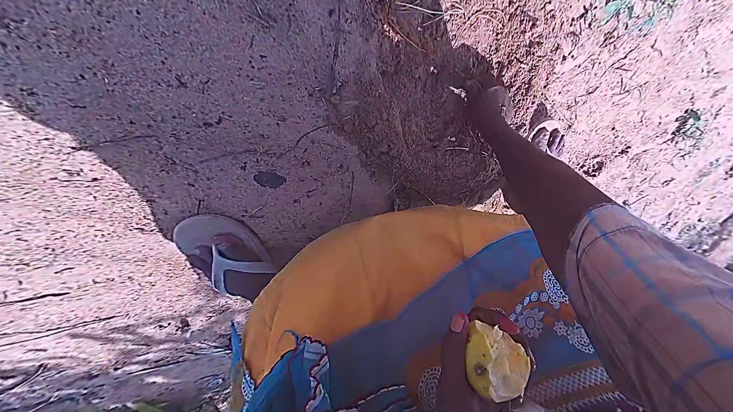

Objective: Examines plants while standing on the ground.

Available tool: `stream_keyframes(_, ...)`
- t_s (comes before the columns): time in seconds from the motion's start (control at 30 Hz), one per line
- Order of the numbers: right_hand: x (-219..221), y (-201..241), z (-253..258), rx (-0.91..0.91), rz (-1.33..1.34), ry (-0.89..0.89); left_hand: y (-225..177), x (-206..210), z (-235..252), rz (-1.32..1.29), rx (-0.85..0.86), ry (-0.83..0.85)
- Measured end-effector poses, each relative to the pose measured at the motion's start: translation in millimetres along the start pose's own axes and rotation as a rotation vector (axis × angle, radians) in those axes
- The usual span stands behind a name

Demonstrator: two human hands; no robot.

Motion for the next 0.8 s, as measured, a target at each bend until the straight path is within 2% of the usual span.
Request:
stream_keyframes(0.23, -15.6, 21.2, 4.1, -0.085, -0.140, 0.258, -3.1, 1.2, -4.0, -0.029, -0.018, 0.025)
stream_keyframes(0.5, -4.7, 9.8, 5.2, -0.031, 0.023, 0.127, -2.0, -0.6, -1.4, 0.010, 0.000, -0.014)
stream_keyframes(0.6, -5.5, 13.2, -10.7, -0.099, 0.017, 0.175, 0.8, -2.4, -0.3, 0.027, 0.011, -0.033)
stream_keyframes(0.7, -13.5, 6.6, -17.7, -0.255, -0.050, 0.241, 1.1, -1.7, 1.6, 0.033, 0.010, -0.052)
stream_keyframes(0.8, -40.2, 4.8, -38.3, -0.452, -0.062, 0.127, -0.1, -3.5, 3.1, 0.015, 0.005, -0.017)
Point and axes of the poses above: each hand's wrist, its own z-axis towards the middle knuckle, its own x-axis out of the palm, y = z × x, the point moved 2 cm from there along z, towards the middle knuckle, and after that the axes turned 12 degrees about -x, right-handed, at the moved point
